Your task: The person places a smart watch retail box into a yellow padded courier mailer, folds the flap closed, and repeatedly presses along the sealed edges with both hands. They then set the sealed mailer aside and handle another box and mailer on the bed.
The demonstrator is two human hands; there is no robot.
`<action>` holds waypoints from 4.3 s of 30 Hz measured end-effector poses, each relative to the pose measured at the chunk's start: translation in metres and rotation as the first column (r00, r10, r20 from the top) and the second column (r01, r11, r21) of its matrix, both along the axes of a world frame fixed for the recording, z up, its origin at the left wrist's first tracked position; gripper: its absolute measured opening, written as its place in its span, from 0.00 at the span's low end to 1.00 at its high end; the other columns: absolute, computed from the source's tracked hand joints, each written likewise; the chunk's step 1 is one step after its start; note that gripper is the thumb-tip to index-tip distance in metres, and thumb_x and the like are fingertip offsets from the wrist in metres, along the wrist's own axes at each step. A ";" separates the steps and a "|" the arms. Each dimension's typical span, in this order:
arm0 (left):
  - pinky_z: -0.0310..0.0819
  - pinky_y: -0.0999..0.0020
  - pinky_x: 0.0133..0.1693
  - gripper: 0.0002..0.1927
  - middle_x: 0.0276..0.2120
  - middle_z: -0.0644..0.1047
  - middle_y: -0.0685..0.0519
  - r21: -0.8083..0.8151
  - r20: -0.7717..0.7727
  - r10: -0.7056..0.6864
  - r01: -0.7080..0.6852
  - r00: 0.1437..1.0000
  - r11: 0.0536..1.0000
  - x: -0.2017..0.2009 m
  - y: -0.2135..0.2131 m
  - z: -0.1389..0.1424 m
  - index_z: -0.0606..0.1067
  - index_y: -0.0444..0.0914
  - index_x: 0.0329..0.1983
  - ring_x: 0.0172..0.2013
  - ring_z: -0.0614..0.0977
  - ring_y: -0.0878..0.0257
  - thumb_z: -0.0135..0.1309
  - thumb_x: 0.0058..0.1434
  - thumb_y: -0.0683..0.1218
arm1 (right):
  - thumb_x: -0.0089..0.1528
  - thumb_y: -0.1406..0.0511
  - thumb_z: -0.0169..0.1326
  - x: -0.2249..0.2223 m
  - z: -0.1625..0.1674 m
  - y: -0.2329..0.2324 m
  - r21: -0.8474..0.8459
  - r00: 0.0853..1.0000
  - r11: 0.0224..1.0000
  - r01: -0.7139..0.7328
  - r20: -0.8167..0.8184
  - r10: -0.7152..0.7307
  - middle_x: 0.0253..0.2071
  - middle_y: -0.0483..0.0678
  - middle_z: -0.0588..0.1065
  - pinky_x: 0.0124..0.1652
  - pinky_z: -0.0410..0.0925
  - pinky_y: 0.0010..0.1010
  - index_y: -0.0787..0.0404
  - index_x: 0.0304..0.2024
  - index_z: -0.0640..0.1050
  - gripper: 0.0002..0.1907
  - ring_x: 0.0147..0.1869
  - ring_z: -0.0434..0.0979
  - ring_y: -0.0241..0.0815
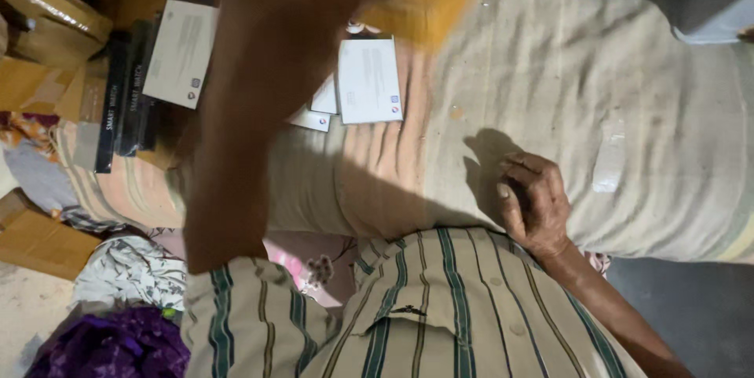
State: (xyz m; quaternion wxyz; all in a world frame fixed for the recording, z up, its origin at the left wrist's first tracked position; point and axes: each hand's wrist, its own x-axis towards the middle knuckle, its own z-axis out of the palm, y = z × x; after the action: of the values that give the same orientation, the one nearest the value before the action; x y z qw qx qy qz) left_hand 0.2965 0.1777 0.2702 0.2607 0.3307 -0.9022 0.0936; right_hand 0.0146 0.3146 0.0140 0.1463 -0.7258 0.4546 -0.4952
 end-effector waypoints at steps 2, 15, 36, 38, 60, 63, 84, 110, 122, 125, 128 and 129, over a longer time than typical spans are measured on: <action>0.68 0.50 0.64 0.09 0.45 0.82 0.48 0.058 -0.071 -0.068 0.072 0.995 0.996 -0.012 0.020 -0.029 0.83 0.37 0.41 0.53 0.81 0.54 0.55 0.68 0.33 | 0.68 0.70 0.52 -0.005 0.004 0.008 -0.008 0.991 1.000 0.028 0.129 -0.027 0.55 0.58 0.72 0.52 0.71 0.38 0.67 0.54 0.74 0.12 0.58 0.75 0.54; 0.79 0.62 0.60 0.21 0.53 0.81 0.54 0.642 -0.561 0.135 0.326 0.817 0.694 -0.052 0.094 -0.148 0.81 0.37 0.43 0.58 0.84 0.58 0.40 0.61 0.27 | 0.72 0.73 0.51 -0.043 0.058 0.030 -0.116 0.970 0.966 0.230 0.112 -0.217 0.50 0.56 0.74 0.45 0.69 0.33 0.70 0.49 0.74 0.04 0.47 0.74 0.45; 0.71 0.59 0.55 0.06 0.41 0.69 0.52 0.141 0.048 0.041 -0.047 0.998 0.989 -0.067 0.104 -0.202 0.72 0.39 0.42 0.48 0.72 0.58 0.59 0.68 0.42 | 0.73 0.65 0.50 -0.062 0.117 -0.049 0.575 0.979 0.817 0.030 -0.181 0.092 0.46 0.59 0.80 0.42 0.75 0.39 0.62 0.65 0.75 0.18 0.42 0.82 0.55; 0.71 0.55 0.58 0.07 0.37 0.68 0.54 0.074 -0.005 0.013 -0.012 1.000 0.997 -0.066 0.112 -0.206 0.71 0.40 0.36 0.45 0.72 0.58 0.58 0.65 0.43 | 0.72 0.63 0.50 -0.065 0.120 -0.054 0.615 0.976 0.789 0.006 -0.176 0.129 0.44 0.59 0.80 0.42 0.75 0.40 0.60 0.64 0.75 0.18 0.41 0.82 0.54; 0.36 0.45 0.76 0.18 0.70 0.65 0.45 0.329 -0.102 0.200 -0.157 0.975 0.931 -0.067 0.096 -0.193 0.84 0.41 0.46 0.72 0.60 0.49 0.66 0.60 0.57 | 0.52 0.70 0.64 -0.011 0.063 -0.113 -0.205 0.814 0.955 0.214 -0.503 -0.290 0.41 0.56 0.72 0.41 0.70 0.43 0.66 0.37 0.74 0.14 0.49 0.74 0.58; 0.35 0.44 0.76 0.26 0.72 0.57 0.42 0.333 -0.252 0.208 -0.117 0.945 0.936 -0.057 0.093 -0.193 0.82 0.41 0.52 0.73 0.55 0.44 0.70 0.55 0.59 | 0.54 0.71 0.65 -0.015 0.064 -0.108 -0.192 0.833 0.956 0.220 -0.473 -0.286 0.38 0.54 0.72 0.40 0.69 0.43 0.64 0.36 0.73 0.13 0.46 0.75 0.56; 0.69 0.62 0.66 0.19 0.66 0.68 0.51 0.363 -0.470 0.579 -0.452 0.666 0.815 -0.020 0.081 -0.213 0.77 0.43 0.59 0.69 0.69 0.55 0.62 0.66 0.47 | 0.46 0.46 0.77 0.006 0.065 -0.113 0.386 0.845 0.922 0.044 -0.507 0.172 0.81 0.64 0.39 0.73 0.56 0.53 0.55 0.82 0.48 0.72 0.83 0.44 0.70; 0.71 0.65 0.27 0.14 0.21 0.80 0.54 0.863 -0.320 0.786 -0.180 0.529 0.473 0.002 0.017 -0.207 0.80 0.35 0.30 0.22 0.78 0.64 0.64 0.58 0.52 | 0.37 0.47 0.78 0.007 0.061 -0.114 0.383 0.818 0.915 0.126 -0.563 0.123 0.81 0.58 0.40 0.68 0.62 0.54 0.53 0.81 0.51 0.77 0.81 0.49 0.66; 0.64 0.77 0.29 0.09 0.27 0.71 0.56 0.260 -0.831 0.285 -0.120 0.477 0.958 -0.027 0.062 -0.182 0.74 0.40 0.40 0.26 0.71 0.70 0.60 0.72 0.48 | 0.44 0.48 0.78 -0.004 0.039 -0.123 0.383 0.844 0.919 0.090 -0.519 0.133 0.80 0.62 0.43 0.67 0.61 0.55 0.60 0.80 0.50 0.72 0.80 0.49 0.67; 0.76 0.73 0.34 0.14 0.40 0.72 0.56 0.267 -0.418 0.467 -0.386 0.779 0.883 -0.065 0.063 -0.194 0.73 0.43 0.45 0.35 0.77 0.69 0.63 0.69 0.54 | 0.59 0.55 0.69 -0.016 0.031 -0.125 0.404 0.978 0.914 -0.029 -0.179 0.110 0.72 0.67 0.56 0.63 0.67 0.54 0.68 0.74 0.57 0.51 0.71 0.62 0.67; 0.75 0.57 0.43 0.45 0.46 0.67 0.48 0.248 -0.111 0.520 -0.483 0.847 0.840 -0.075 0.065 -0.204 0.70 0.41 0.64 0.44 0.75 0.56 0.66 0.52 0.72 | 0.73 0.57 0.55 -0.031 0.033 -0.121 0.492 0.806 0.813 -0.312 0.590 -0.048 0.56 0.63 0.74 0.56 0.77 0.49 0.72 0.65 0.68 0.28 0.56 0.79 0.58; 0.74 0.52 0.45 0.58 0.47 0.66 0.46 0.248 -0.074 0.511 -0.480 0.857 0.841 -0.073 0.064 -0.206 0.67 0.40 0.69 0.45 0.73 0.52 0.66 0.44 0.79 | 0.71 0.56 0.56 -0.036 0.037 -0.120 0.403 0.637 0.828 -0.390 0.768 -0.074 0.51 0.61 0.75 0.53 0.78 0.50 0.74 0.63 0.68 0.29 0.52 0.81 0.56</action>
State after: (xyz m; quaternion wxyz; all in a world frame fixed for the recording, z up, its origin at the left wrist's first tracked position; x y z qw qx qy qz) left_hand 0.2236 0.2422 0.0641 0.2506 0.5853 -0.7703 0.0341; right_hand -0.0213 0.1948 0.0509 0.5626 -0.4196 0.4015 -0.5884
